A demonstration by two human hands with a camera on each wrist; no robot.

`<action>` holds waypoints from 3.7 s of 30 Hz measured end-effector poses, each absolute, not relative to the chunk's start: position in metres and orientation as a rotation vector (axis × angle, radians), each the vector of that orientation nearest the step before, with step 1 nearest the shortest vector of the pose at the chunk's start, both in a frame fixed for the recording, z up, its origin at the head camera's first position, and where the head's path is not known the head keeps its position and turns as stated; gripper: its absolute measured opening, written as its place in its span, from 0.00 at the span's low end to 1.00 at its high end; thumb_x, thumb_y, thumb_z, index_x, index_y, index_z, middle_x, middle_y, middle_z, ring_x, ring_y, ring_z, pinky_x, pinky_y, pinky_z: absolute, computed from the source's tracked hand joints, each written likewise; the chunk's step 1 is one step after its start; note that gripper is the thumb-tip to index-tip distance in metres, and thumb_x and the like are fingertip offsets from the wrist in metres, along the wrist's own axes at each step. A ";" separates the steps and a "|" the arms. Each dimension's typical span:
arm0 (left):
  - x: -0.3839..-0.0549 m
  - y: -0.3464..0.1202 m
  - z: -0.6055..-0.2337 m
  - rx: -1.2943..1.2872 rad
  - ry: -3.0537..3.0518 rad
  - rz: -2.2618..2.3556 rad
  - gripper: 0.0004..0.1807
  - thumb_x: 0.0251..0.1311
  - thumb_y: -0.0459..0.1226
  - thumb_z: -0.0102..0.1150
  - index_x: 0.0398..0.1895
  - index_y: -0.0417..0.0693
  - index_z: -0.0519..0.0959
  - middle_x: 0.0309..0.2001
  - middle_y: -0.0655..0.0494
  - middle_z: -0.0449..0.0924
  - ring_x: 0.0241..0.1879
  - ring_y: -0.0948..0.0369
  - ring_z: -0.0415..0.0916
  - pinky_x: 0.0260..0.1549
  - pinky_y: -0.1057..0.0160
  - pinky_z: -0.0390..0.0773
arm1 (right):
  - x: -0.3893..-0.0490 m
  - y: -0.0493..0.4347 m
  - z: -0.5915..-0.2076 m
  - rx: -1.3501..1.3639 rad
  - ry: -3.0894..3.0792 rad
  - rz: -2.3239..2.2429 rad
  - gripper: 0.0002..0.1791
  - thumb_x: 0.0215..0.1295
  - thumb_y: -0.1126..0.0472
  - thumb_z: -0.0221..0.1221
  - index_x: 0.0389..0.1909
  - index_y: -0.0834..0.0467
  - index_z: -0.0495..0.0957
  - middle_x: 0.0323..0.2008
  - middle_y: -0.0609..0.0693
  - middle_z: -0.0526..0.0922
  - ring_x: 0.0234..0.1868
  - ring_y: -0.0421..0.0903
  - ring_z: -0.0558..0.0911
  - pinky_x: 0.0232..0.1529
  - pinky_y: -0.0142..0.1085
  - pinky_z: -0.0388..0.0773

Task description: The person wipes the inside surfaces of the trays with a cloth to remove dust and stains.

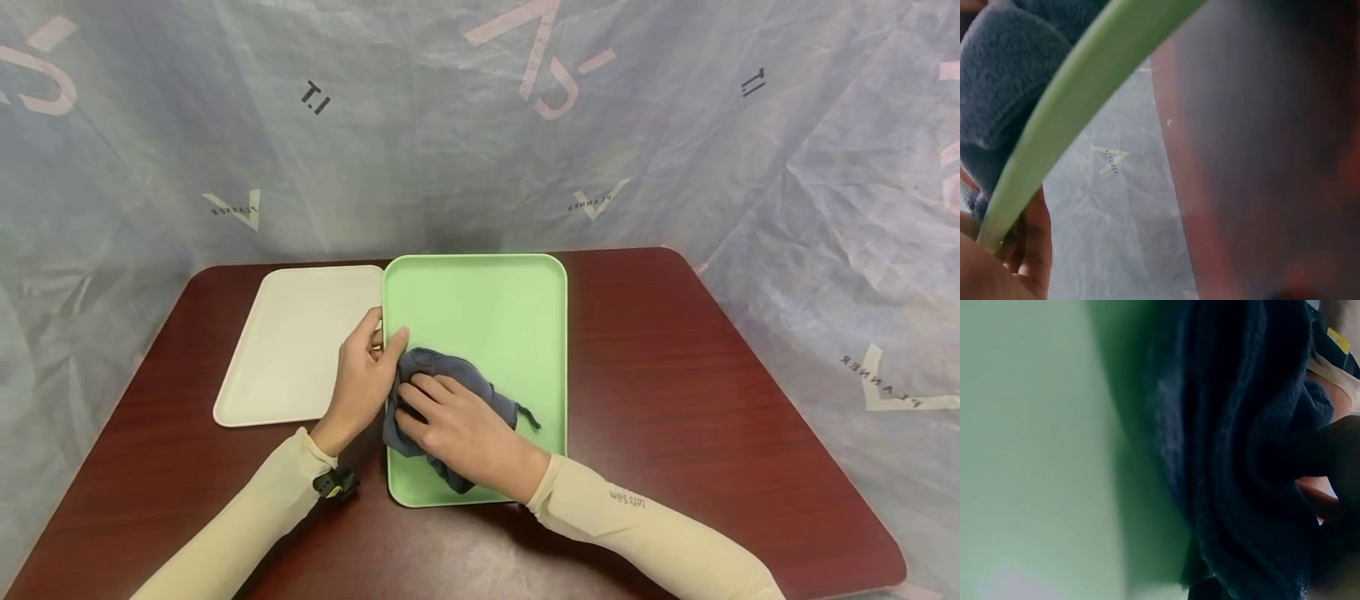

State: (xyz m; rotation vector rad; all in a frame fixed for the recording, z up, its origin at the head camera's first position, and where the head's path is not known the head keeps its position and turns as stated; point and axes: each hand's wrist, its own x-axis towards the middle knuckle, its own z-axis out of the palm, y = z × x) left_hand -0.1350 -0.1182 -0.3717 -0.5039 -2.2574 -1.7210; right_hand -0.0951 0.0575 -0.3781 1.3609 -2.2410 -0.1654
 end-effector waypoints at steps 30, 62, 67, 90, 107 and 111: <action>-0.143 -0.125 -0.370 -0.577 -2.240 -2.081 0.27 0.75 0.31 0.48 0.75 0.44 0.59 0.34 0.33 0.83 0.29 0.48 0.84 0.28 0.55 0.83 | -0.095 0.120 -0.393 1.294 -2.366 0.036 0.20 0.59 0.72 0.66 0.51 0.55 0.82 0.58 0.54 0.75 0.61 0.53 0.71 0.66 0.41 0.66; -0.164 -0.141 -0.390 -0.755 -2.324 -2.238 0.39 0.71 0.31 0.55 0.79 0.60 0.51 0.38 0.41 0.86 0.33 0.53 0.85 0.27 0.57 0.82 | -0.095 0.190 -0.396 1.085 -2.502 0.179 0.23 0.58 0.77 0.59 0.55 0.61 0.80 0.56 0.60 0.76 0.58 0.55 0.72 0.58 0.44 0.74; -0.163 -0.140 -0.389 -0.752 -2.320 -2.252 0.39 0.71 0.31 0.55 0.79 0.60 0.51 0.41 0.42 0.86 0.34 0.54 0.85 0.28 0.58 0.81 | -0.090 0.189 -0.399 1.106 -2.501 0.205 0.23 0.58 0.77 0.59 0.55 0.62 0.80 0.55 0.61 0.76 0.57 0.56 0.73 0.59 0.44 0.73; -0.160 -0.141 -0.391 -0.813 -2.241 -2.304 0.38 0.72 0.29 0.53 0.80 0.56 0.50 0.46 0.35 0.83 0.39 0.52 0.85 0.38 0.55 0.84 | -0.090 0.139 -0.395 1.282 -2.389 0.158 0.21 0.55 0.76 0.63 0.51 0.59 0.81 0.54 0.57 0.76 0.57 0.55 0.72 0.61 0.40 0.70; -0.154 -0.139 -0.390 -0.832 -2.270 -2.202 0.36 0.72 0.29 0.52 0.78 0.56 0.53 0.54 0.36 0.80 0.48 0.52 0.83 0.43 0.59 0.82 | -0.102 0.074 -0.387 1.390 -2.341 0.117 0.18 0.59 0.72 0.63 0.50 0.55 0.82 0.53 0.54 0.77 0.55 0.51 0.73 0.62 0.38 0.67; -0.154 -0.139 -0.390 -0.837 -2.272 -2.154 0.34 0.72 0.29 0.52 0.78 0.53 0.55 0.53 0.36 0.80 0.48 0.53 0.82 0.43 0.62 0.81 | -0.105 0.063 -0.386 1.412 -2.314 0.091 0.17 0.59 0.71 0.64 0.48 0.55 0.83 0.51 0.53 0.78 0.55 0.51 0.73 0.62 0.38 0.67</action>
